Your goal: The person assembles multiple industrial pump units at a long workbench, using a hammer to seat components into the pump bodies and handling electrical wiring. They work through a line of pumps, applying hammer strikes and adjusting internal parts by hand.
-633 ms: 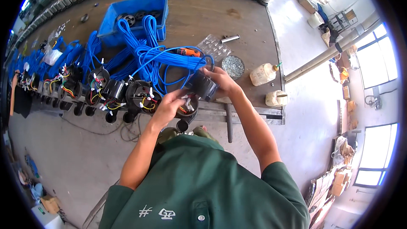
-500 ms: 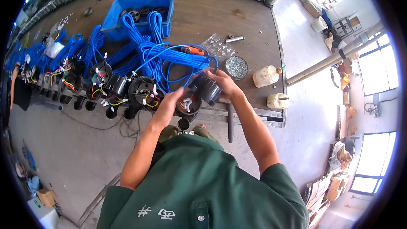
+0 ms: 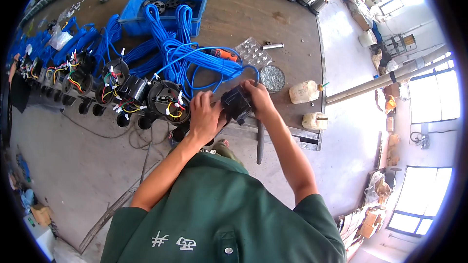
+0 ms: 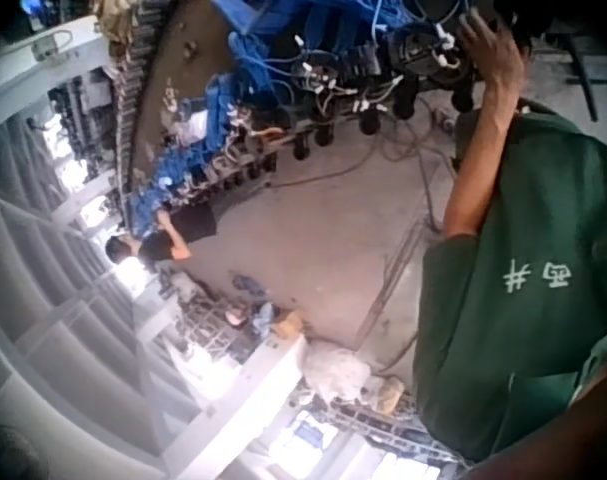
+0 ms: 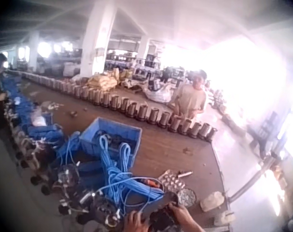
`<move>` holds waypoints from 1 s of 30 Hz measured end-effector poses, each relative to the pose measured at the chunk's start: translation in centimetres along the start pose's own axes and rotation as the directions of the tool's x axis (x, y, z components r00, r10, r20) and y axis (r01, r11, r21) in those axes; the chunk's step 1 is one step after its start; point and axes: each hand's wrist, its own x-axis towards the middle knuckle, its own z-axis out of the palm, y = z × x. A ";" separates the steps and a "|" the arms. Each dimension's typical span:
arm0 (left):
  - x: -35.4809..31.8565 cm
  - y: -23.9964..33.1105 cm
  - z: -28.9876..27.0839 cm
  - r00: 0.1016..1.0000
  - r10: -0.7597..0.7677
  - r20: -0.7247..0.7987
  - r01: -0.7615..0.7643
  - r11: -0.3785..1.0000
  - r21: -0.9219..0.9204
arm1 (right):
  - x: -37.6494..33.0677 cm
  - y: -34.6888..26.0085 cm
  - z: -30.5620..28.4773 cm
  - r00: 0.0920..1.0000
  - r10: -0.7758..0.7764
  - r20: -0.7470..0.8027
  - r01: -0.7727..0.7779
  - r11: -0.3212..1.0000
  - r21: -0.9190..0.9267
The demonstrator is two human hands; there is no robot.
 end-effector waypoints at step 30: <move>-3.8 -2.5 1.4 0.991 -0.121 0.059 0.133 0.938 -0.320 | -0.1 3.4 -0.3 0.949 -0.308 -0.062 0.292 0.937 -0.191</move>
